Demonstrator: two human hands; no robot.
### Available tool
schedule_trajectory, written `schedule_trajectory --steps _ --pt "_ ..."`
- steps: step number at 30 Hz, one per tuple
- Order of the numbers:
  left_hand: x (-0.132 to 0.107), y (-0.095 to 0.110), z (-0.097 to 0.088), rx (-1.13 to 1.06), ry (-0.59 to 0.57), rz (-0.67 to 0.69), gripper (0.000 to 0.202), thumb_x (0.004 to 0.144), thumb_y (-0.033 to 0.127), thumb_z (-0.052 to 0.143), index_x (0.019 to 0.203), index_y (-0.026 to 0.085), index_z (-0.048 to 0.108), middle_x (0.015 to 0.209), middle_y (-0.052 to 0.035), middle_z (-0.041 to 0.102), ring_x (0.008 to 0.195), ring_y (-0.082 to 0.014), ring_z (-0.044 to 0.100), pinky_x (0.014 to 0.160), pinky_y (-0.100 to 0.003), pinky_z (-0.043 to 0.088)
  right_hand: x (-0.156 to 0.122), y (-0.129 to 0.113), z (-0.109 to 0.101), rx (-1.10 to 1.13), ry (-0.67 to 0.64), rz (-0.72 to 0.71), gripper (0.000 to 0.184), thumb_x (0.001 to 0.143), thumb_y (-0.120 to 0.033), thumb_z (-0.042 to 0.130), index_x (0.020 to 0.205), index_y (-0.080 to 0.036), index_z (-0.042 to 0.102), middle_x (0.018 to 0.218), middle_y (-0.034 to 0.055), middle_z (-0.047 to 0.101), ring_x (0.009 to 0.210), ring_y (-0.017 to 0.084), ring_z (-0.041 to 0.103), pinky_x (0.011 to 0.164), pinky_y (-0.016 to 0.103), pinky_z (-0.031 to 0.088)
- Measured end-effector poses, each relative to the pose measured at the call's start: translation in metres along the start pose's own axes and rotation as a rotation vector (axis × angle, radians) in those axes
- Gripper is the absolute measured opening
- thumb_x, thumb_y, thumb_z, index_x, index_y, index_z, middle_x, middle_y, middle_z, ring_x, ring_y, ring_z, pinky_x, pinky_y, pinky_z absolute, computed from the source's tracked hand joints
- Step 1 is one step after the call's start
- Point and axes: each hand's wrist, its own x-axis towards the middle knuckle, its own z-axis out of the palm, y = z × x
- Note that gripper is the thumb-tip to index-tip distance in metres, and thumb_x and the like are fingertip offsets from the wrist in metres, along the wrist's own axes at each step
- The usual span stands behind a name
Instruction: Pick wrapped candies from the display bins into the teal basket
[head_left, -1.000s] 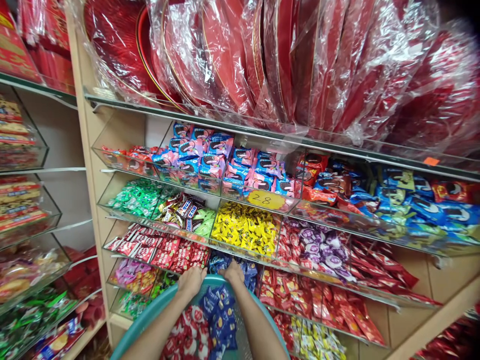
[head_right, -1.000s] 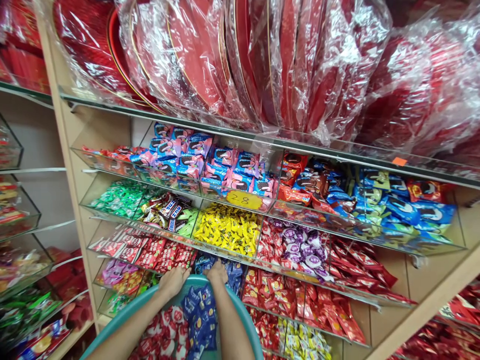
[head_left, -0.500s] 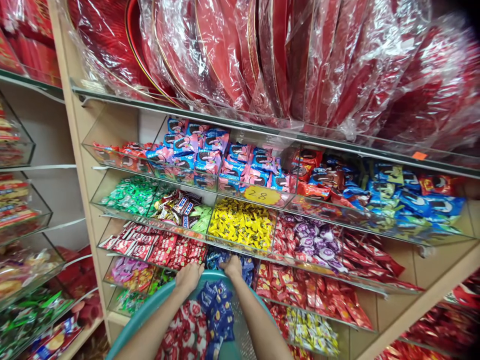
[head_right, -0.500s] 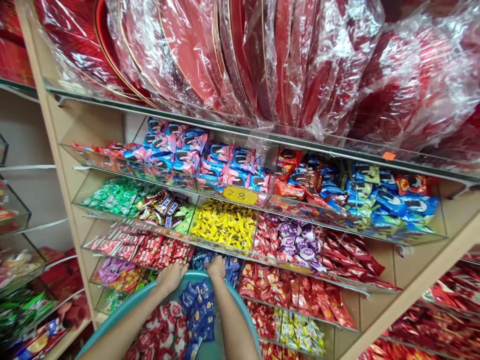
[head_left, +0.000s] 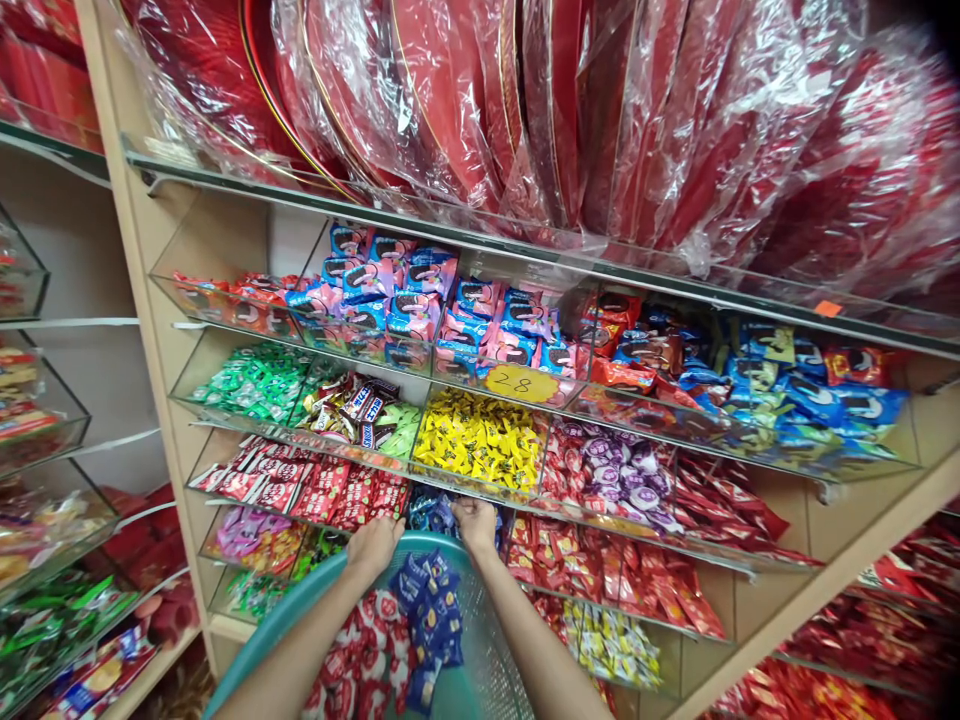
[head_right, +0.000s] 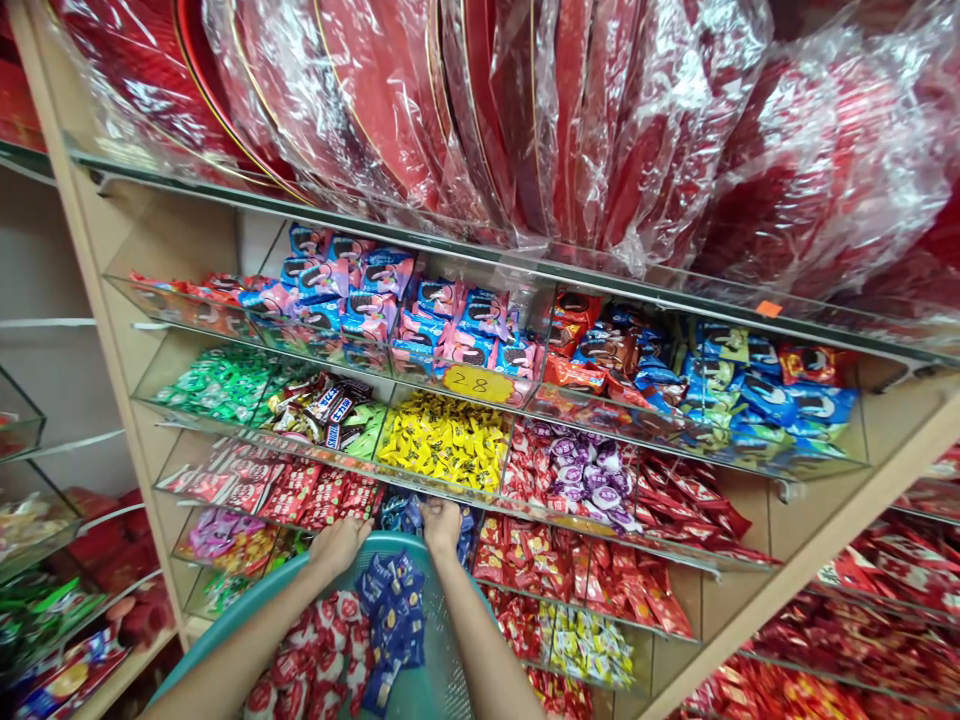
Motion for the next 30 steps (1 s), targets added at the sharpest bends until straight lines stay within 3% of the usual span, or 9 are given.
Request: schedule_trajectory --steps 4,7,12,19,25,27,30 --pt "-0.001 0.001 0.000 0.011 0.018 0.004 0.051 0.083 0.051 0.022 0.081 0.021 0.063 0.086 -0.0092 0.065 0.084 -0.0233 0.060 0.069 -0.030 0.042 -0.027 0.005 -0.014 0.220 0.064 0.015 0.036 0.067 -0.048 0.052 0.080 -0.014 0.056 0.062 0.0036 0.061 0.055 0.013 0.055 0.048 0.021 0.039" --pt "-0.002 0.001 -0.001 0.023 0.020 0.003 0.051 0.083 0.050 0.022 0.081 0.020 0.063 0.085 -0.0092 0.065 0.084 -0.0231 0.060 0.069 -0.030 0.042 -0.055 0.016 -0.028 0.371 -0.028 0.055 0.039 0.060 -0.052 0.058 0.076 -0.016 0.055 0.055 0.0005 0.057 0.049 0.012 0.052 0.043 0.021 0.037" --pt "-0.002 0.002 -0.002 0.028 0.004 -0.001 0.050 0.084 0.049 0.022 0.080 0.020 0.064 0.085 -0.0097 0.066 0.083 -0.0219 0.060 0.070 -0.029 0.041 -0.089 0.036 -0.042 0.354 -0.155 0.164 0.037 0.059 -0.052 0.057 0.070 -0.017 0.052 0.049 -0.0026 0.052 0.039 0.009 0.045 0.039 0.022 0.036" --pt "-0.001 0.001 0.001 0.034 0.026 0.015 0.051 0.084 0.048 0.021 0.079 0.020 0.064 0.084 -0.0098 0.065 0.083 -0.0237 0.060 0.068 -0.031 0.042 -0.105 0.042 -0.033 0.281 -0.212 0.217 0.018 0.063 -0.035 0.053 0.062 -0.018 0.046 0.044 -0.0038 0.050 0.036 0.009 0.045 0.038 0.020 0.035" --pt "-0.001 0.002 0.001 0.040 0.018 0.002 0.053 0.084 0.049 0.021 0.080 0.019 0.064 0.087 -0.0102 0.065 0.084 -0.0233 0.060 0.069 -0.030 0.042 -0.112 0.038 -0.033 0.376 -0.259 0.430 0.006 0.062 -0.022 0.046 0.067 -0.019 0.045 0.048 -0.0039 0.051 0.039 0.010 0.048 0.040 0.020 0.038" --pt "-0.001 0.002 0.000 0.039 0.012 0.003 0.052 0.084 0.049 0.021 0.081 0.020 0.064 0.087 -0.0100 0.065 0.084 -0.0231 0.060 0.069 -0.030 0.042 -0.113 0.041 -0.037 0.308 -0.228 0.350 0.003 0.064 -0.020 0.043 0.067 -0.019 0.044 0.047 -0.0042 0.049 0.038 0.010 0.045 0.038 0.019 0.035" --pt "-0.002 0.002 -0.001 0.039 0.010 0.002 0.052 0.084 0.049 0.021 0.081 0.020 0.064 0.087 -0.0101 0.065 0.083 -0.0231 0.060 0.069 -0.031 0.041 -0.115 0.045 -0.045 0.066 -0.105 0.097 0.006 0.067 -0.020 0.040 0.064 -0.019 0.044 0.047 -0.0031 0.047 0.041 0.011 0.045 0.040 0.019 0.033"
